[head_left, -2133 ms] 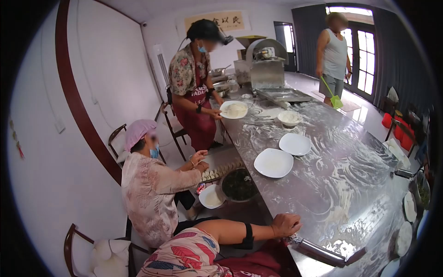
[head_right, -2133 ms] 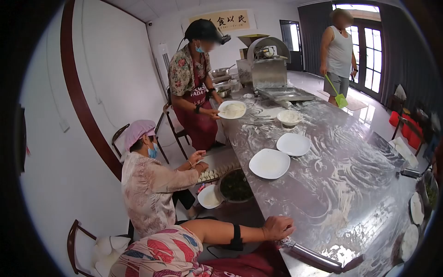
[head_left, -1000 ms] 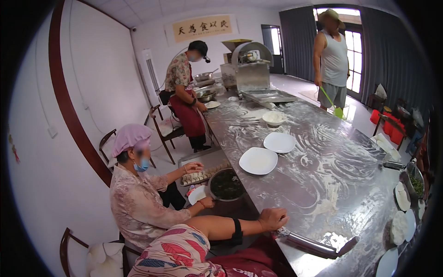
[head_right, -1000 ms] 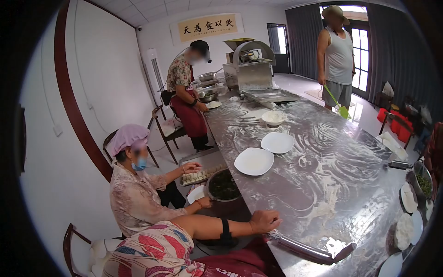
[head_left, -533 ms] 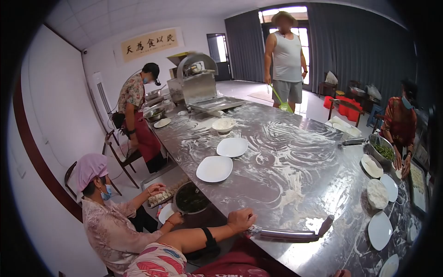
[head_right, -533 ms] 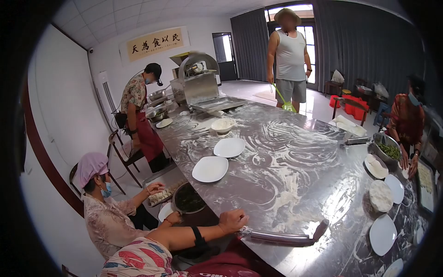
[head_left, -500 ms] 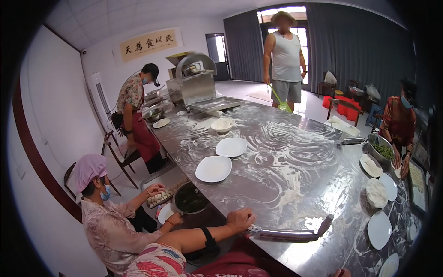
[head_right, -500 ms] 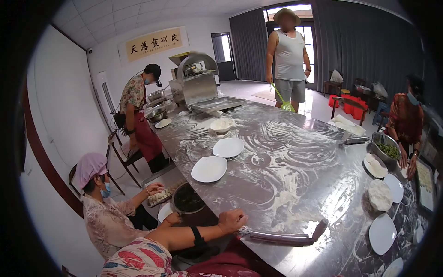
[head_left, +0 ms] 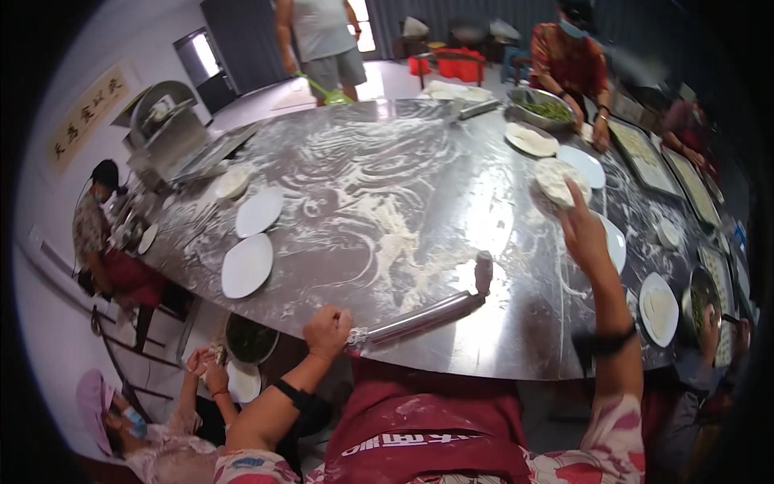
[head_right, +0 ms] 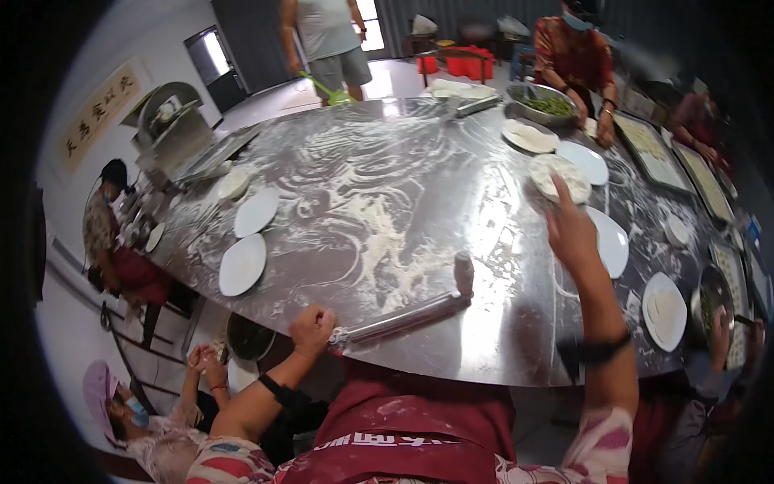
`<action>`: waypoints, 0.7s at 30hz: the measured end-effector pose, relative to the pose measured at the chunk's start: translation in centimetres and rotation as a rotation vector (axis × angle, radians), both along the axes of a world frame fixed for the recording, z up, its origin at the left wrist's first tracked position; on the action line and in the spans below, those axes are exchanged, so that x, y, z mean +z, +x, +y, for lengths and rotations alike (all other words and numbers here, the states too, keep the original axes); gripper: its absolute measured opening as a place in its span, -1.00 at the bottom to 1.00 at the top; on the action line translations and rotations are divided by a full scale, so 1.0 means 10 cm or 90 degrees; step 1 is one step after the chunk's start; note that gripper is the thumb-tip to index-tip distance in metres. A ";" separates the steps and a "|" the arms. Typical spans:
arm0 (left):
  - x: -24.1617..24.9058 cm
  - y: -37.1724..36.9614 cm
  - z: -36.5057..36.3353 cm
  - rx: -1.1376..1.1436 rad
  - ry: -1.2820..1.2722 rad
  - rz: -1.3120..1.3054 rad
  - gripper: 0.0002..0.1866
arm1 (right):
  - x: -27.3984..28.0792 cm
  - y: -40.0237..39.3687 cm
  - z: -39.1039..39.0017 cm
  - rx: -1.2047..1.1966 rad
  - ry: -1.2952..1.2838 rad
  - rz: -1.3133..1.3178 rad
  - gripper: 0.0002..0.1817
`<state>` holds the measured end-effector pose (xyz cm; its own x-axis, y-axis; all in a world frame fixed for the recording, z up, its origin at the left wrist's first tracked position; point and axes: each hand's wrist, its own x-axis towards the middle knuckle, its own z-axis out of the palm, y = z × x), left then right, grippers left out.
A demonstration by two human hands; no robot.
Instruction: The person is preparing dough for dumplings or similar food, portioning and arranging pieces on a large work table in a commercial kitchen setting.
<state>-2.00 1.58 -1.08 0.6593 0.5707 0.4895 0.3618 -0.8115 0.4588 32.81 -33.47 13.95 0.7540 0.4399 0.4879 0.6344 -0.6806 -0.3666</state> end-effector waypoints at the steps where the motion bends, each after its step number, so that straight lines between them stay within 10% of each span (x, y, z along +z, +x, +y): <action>1: 0.02 -0.01 -0.02 0.004 -0.004 0.002 -0.80 | 0.13 0.31 0.23 -0.040 -0.050 0.020 -0.27; 5: -0.06 -0.01 0.05 0.019 0.017 -0.007 -0.79 | -0.16 1.85 0.77 -0.070 -0.200 0.066 -0.34; 8: -0.01 -0.03 0.08 0.038 -0.002 0.008 -0.80 | -0.52 2.36 1.00 0.177 -0.102 -0.047 -0.27; 10: -0.01 -0.04 0.04 0.028 -0.019 -0.040 -0.80 | -0.43 2.12 1.33 0.274 -0.058 0.044 -0.19; 11: -0.05 -0.08 0.07 0.049 -0.013 -0.031 -0.79 | -0.54 1.99 1.50 0.409 -0.021 -0.221 -0.15; 14: 0.02 -0.07 0.05 -0.016 -0.024 -0.020 -0.77 | -0.07 0.44 1.12 0.249 -0.175 0.134 -0.06; 15: 0.04 -0.07 0.10 -0.017 -0.028 -0.026 -0.77 | -0.02 -0.04 1.01 0.242 -0.080 0.052 -0.37; 21: 0.06 -0.07 -0.02 -0.013 -0.029 -0.053 -0.76 | -0.52 -0.85 -0.18 0.181 -0.066 -0.141 -0.81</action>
<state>-2.72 1.36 -0.49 0.6297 0.5804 0.5163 0.3046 -0.7959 0.5233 24.28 -35.28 8.76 0.4751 0.6723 0.5678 0.8599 -0.4915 -0.1375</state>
